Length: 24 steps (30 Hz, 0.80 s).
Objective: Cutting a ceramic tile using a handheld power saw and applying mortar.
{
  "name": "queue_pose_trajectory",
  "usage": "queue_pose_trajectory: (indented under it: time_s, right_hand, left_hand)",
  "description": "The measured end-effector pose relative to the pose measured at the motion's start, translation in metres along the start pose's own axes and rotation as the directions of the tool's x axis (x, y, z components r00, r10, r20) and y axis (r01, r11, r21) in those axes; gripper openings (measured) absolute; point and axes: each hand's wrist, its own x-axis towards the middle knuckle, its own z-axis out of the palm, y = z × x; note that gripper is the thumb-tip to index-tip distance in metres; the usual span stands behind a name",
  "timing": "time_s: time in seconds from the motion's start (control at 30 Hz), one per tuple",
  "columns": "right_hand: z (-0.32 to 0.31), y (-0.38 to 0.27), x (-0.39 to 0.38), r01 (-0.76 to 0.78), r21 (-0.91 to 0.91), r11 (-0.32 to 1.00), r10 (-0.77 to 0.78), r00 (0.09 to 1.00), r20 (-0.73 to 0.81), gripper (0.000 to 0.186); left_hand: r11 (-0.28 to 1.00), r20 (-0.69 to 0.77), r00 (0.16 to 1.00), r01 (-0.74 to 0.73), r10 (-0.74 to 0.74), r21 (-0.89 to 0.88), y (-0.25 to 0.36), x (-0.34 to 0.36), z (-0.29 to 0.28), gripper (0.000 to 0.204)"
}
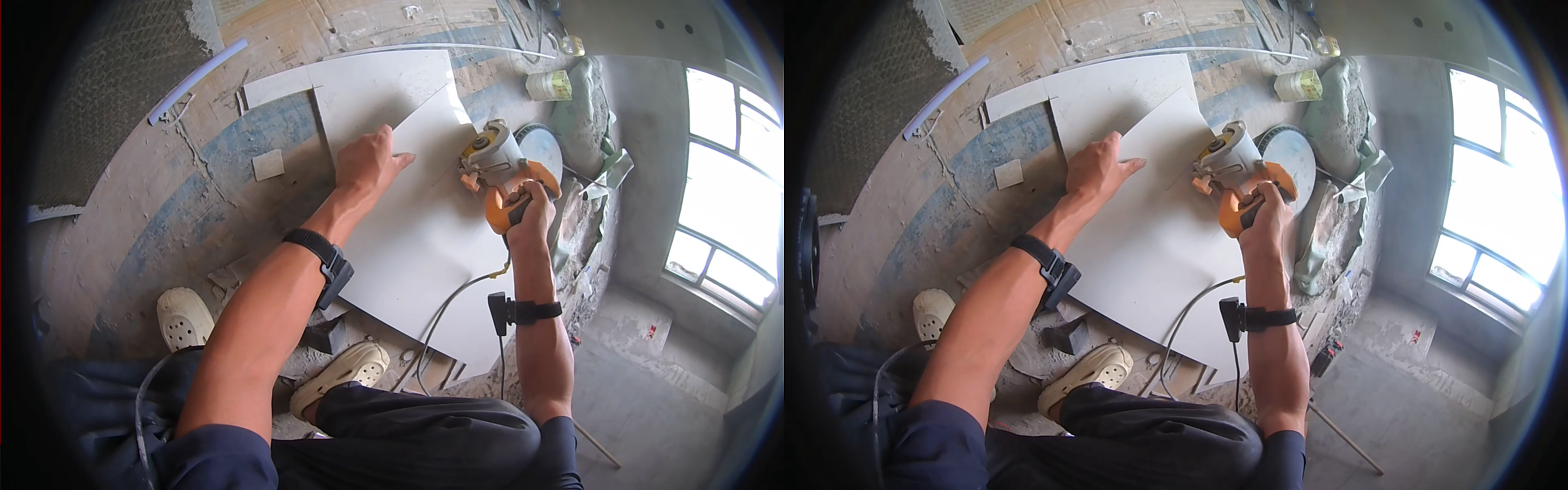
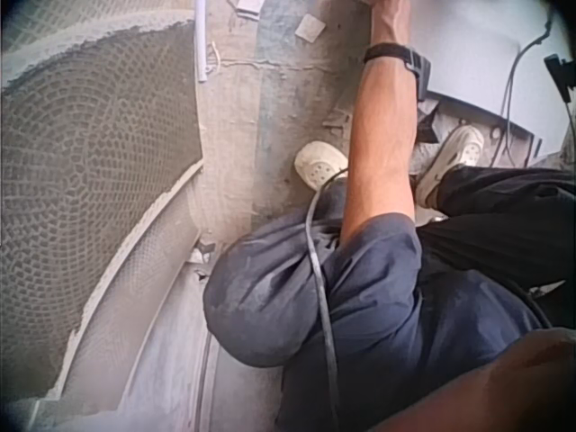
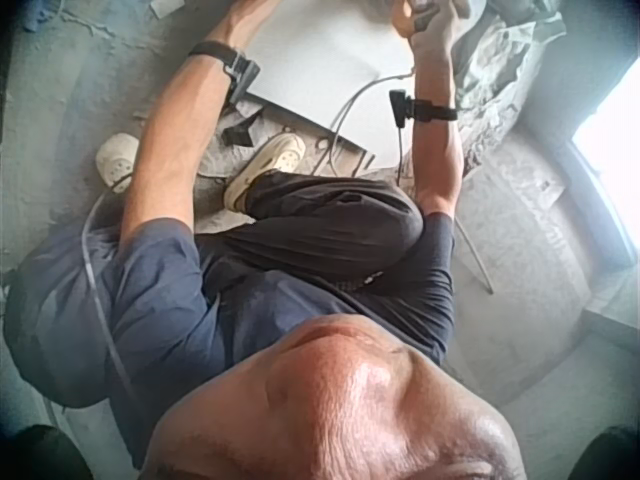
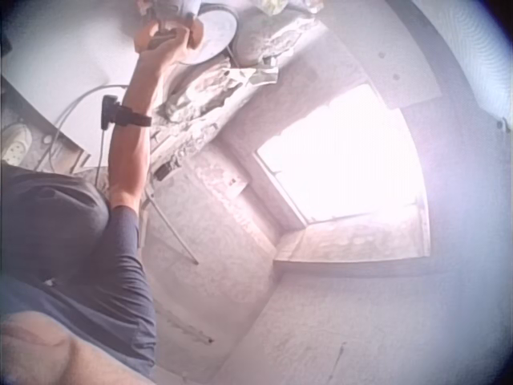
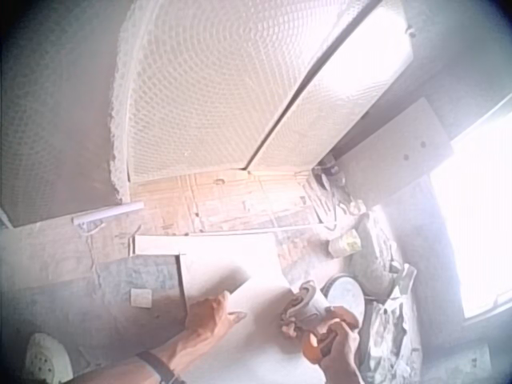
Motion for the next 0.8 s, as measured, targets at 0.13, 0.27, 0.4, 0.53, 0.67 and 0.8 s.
queue_pose_trajectory:
  time_s: [0.13,0.27,0.4,0.53,0.67,0.8]
  right_hand:
    - [-0.003,0.002,0.005,-0.001,0.007,1.000,0.001,1.000,0.005,0.007]
    - [0.001,-0.002,-0.002,-0.015,0.013,1.000,0.015,1.000,0.005,0.007]
    - [0.005,-0.005,-0.005,-0.003,0.021,1.000,0.004,1.000,-0.030,0.007]
    - [0.000,-0.002,0.011,0.044,0.023,0.999,-0.044,0.999,0.012,0.015]
    - [-0.004,-0.011,0.037,0.119,0.044,0.992,-0.119,0.993,-0.005,0.022]
    - [-0.021,-0.034,0.037,0.112,0.122,0.986,-0.109,0.994,-0.030,0.018]
  left_hand:
    - [1.000,-0.010,1.000,-0.005,0.005,-0.008,0.002,0.001,0.001,0.048]
    - [1.000,-0.002,1.000,0.008,-0.008,-0.011,0.001,0.001,0.001,0.048]
    - [1.000,-0.015,1.000,-0.002,0.002,-0.006,0.001,0.001,0.002,0.048]
    - [0.999,0.000,1.000,0.031,-0.031,-0.017,0.002,0.001,0.001,0.050]
    - [0.999,0.024,0.999,0.029,-0.029,-0.013,0.003,0.002,0.000,0.051]
    - [0.999,0.039,0.998,0.051,-0.052,0.014,0.005,0.003,-0.003,0.052]
